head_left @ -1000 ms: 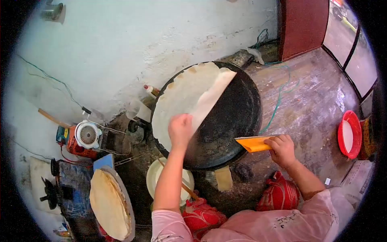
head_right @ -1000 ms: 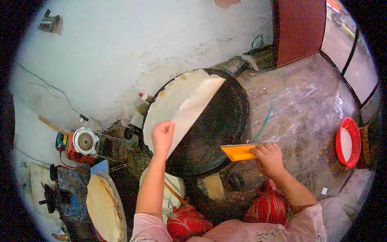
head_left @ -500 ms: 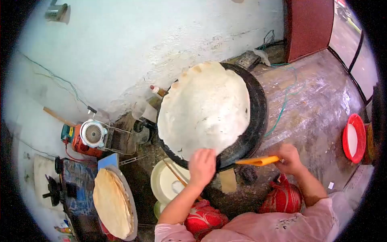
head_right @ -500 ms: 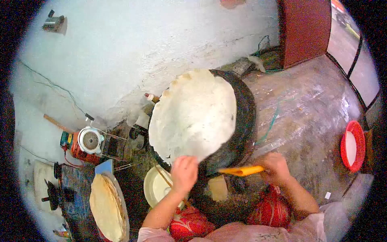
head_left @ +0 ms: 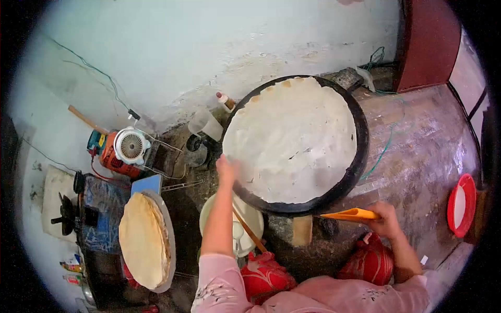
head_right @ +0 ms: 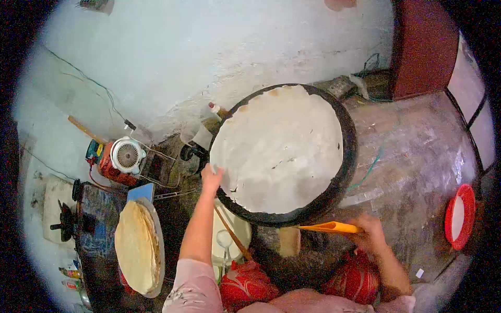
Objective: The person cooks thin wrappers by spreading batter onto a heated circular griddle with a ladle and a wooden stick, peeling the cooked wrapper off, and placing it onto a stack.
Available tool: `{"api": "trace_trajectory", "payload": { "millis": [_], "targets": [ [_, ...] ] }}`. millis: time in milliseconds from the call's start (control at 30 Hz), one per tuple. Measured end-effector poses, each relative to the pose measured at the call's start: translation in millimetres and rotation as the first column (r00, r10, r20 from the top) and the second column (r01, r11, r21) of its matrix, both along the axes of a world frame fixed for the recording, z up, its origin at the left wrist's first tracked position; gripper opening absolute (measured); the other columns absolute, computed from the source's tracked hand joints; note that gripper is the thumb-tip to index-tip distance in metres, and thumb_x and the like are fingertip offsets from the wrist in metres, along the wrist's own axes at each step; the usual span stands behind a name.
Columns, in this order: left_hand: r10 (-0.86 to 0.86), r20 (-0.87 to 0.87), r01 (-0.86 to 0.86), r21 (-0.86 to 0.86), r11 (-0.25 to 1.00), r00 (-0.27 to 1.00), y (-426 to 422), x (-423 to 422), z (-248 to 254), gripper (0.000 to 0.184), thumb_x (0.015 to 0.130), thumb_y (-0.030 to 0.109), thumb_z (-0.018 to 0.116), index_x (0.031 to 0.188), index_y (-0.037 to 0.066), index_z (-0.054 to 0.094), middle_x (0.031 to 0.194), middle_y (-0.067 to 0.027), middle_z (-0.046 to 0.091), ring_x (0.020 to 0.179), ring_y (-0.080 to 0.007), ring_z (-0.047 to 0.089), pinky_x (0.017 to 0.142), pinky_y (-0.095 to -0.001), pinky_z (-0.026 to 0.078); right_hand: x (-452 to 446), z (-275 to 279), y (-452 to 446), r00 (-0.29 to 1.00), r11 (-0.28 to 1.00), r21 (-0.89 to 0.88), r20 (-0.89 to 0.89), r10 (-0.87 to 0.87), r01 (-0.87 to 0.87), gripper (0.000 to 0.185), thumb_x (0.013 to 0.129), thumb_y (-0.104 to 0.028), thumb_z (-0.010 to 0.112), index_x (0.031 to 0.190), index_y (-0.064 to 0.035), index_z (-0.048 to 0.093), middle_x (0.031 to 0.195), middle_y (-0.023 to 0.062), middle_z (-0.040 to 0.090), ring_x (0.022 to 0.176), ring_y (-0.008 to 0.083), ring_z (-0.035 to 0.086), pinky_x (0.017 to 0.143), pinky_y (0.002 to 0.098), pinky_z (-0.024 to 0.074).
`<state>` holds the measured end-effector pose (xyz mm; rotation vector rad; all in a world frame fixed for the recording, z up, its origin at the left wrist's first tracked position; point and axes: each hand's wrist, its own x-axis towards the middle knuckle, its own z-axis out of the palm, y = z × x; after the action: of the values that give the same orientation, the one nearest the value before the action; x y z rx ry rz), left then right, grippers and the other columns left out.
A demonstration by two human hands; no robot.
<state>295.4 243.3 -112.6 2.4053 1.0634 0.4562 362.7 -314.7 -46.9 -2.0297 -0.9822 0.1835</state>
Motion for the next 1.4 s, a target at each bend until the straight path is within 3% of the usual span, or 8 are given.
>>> {"api": "trace_trajectory", "payload": {
  "millis": [267,400,667,933,1033,1100,1200,1400],
  "targets": [
    [0.272,-0.365,-0.300,-0.020,0.954,0.891,-3,37,47,0.091,0.066,0.043,0.070,0.132,-0.002,0.027,0.124,-0.0232,0.044,0.112,-0.0357,0.047,0.091,-0.0413,0.042,-4,4,4,0.991,0.995,0.087,-0.131,-0.040,0.052,0.028,0.057,-0.005,0.074,0.084,-0.0051,0.065,0.069,0.0099,0.060,0.065,0.0277,0.058,0.059,0.0345,0.0457],
    [0.130,-0.343,-0.205,-0.192,0.960,0.930,23,33,37,0.036,0.070,0.033,0.065,0.090,0.002,0.064,0.084,-0.0137,0.064,0.079,-0.0304,0.062,0.069,-0.0423,0.048,-4,2,8,0.980,0.992,0.066,-0.178,-0.091,0.104,0.027,0.058,-0.004,0.075,0.083,-0.0038,0.065,0.069,0.0112,0.060,0.065,0.0271,0.058,0.059,0.0342,0.0451],
    [-0.122,0.235,0.158,-0.139,0.978,0.964,-23,35,68,0.021,0.075,0.017,0.061,0.069,-0.002,0.056,0.052,-0.0123,0.046,0.047,-0.0228,0.043,0.051,-0.0362,0.037,-2,-2,8,0.979,0.996,0.041,-0.195,-0.064,0.074,0.027,0.057,-0.003,0.075,0.083,-0.0039,0.065,0.068,0.0110,0.059,0.063,0.0265,0.057,0.058,0.0342,0.0445],
    [0.524,0.448,0.172,-0.853,0.492,0.724,7,-10,62,0.027,0.080,0.013,0.065,0.103,0.000,0.057,0.084,-0.0051,0.059,0.070,-0.0132,0.055,0.058,-0.0267,0.045,-3,-12,-1,0.977,0.997,0.068,-0.212,-0.022,0.037,0.031,0.058,-0.002,0.075,0.087,-0.0033,0.065,0.074,0.0126,0.060,0.067,0.0266,0.058,0.059,0.0342,0.0461],
    [0.557,0.299,-0.252,-0.663,0.705,0.774,12,-25,45,0.041,0.080,0.018,0.066,0.112,-0.002,0.053,0.096,-0.0099,0.058,0.080,-0.0180,0.057,0.067,-0.0320,0.048,-5,-27,-6,0.962,0.994,0.049,-0.263,-0.077,0.093,0.031,0.060,-0.002,0.075,0.089,-0.0035,0.065,0.075,0.0123,0.060,0.068,0.0260,0.059,0.059,0.0342,0.0470],
    [0.255,0.323,-0.261,-0.025,0.965,0.912,-1,-34,25,0.050,0.077,0.021,0.069,0.118,0.000,0.051,0.102,-0.0130,0.057,0.087,-0.0247,0.056,0.073,-0.0369,0.047,-8,-12,-2,0.905,0.989,0.025,-0.408,-0.125,0.148,0.028,0.061,0.000,0.075,0.087,-0.0016,0.064,0.075,0.0095,0.059,0.068,0.0209,0.058,0.060,0.0306,0.0459],
    [-0.412,0.239,0.286,0.428,0.857,0.879,-80,-42,45,0.051,0.064,0.017,0.072,0.111,0.006,0.055,0.109,-0.0137,0.054,0.100,-0.0319,0.050,0.087,-0.0391,0.037,-8,-3,5,0.818,0.981,-0.021,-0.550,-0.171,0.192,0.028,0.062,0.001,0.075,0.088,0.0001,0.063,0.074,0.0065,0.056,0.068,0.0149,0.056,0.061,0.0265,0.0448],
    [-0.770,-0.149,0.768,0.316,0.557,0.620,-196,-54,68,0.048,0.067,0.026,0.071,0.111,0.012,0.057,0.115,-0.0055,0.052,0.110,-0.0274,0.044,0.089,-0.0433,0.033,-7,-11,7,0.911,0.996,-0.003,-0.403,-0.080,0.086,0.032,0.060,0.003,0.073,0.091,-0.0012,0.064,0.078,0.0105,0.061,0.075,0.0213,0.060,0.068,0.0304,0.0478]
  ]
}}
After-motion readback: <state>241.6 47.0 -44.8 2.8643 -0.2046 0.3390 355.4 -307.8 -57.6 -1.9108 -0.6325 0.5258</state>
